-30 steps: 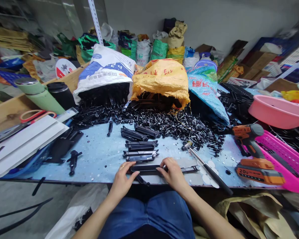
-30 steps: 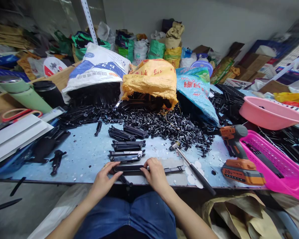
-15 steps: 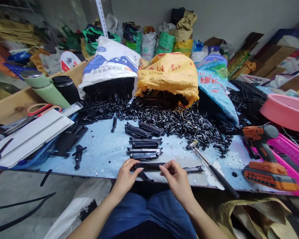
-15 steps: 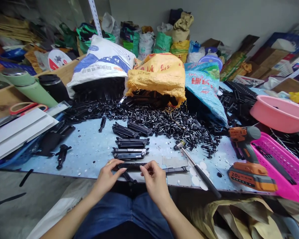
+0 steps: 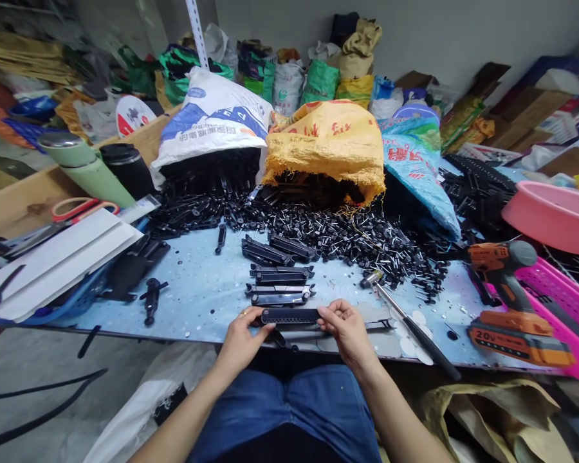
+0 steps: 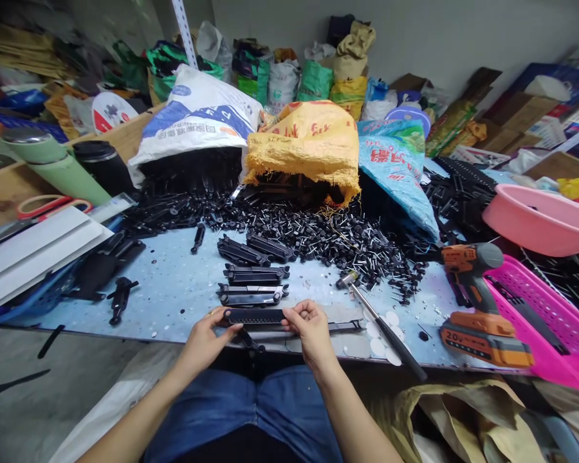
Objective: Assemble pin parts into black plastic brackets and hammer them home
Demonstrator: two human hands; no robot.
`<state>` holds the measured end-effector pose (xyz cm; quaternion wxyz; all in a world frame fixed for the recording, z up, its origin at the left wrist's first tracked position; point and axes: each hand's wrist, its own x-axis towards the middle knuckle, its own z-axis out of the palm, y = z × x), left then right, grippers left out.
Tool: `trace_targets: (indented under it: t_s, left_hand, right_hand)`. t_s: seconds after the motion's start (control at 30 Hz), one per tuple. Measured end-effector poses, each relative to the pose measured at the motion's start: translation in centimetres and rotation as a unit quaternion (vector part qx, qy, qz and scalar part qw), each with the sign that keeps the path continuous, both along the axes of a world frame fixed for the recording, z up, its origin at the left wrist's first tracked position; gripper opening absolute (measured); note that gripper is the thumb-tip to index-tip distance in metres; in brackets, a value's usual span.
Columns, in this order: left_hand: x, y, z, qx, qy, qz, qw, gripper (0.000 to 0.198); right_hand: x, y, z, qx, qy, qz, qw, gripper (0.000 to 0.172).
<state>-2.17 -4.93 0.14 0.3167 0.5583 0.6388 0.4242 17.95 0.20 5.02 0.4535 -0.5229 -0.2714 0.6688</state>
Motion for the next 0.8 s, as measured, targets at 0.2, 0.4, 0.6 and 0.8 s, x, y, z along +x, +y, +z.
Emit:
trace_targets:
  t_s: [0.2, 0.4, 0.6, 0.8]
  left_hand:
    - [0.1, 0.0, 0.2, -0.004, -0.008, -0.007, 1.000, 0.018]
    - [-0.1, -0.2, 0.1, -0.021, -0.009, 0.002, 1.000, 0.022]
    - [-0.1, -0.2, 0.0, -0.019, -0.022, -0.007, 1.000, 0.022]
    - [-0.1, -0.3, 0.2, -0.013, -0.010, -0.013, 1.000, 0.024]
  right_hand:
    - [-0.4, -0.3, -1.0, -0.012, -0.002, 0.000, 1.000, 0.049]
    - [-0.4, -0.4, -1.4, -0.002, -0.051, 0.006, 0.999, 0.048]
    - [-0.4, -0.6, -1.5, 0.007, -0.065, -0.002, 0.998, 0.050]
    - [-0.4, -0.7, -1.7, 0.014, -0.075, -0.007, 0.997, 0.049]
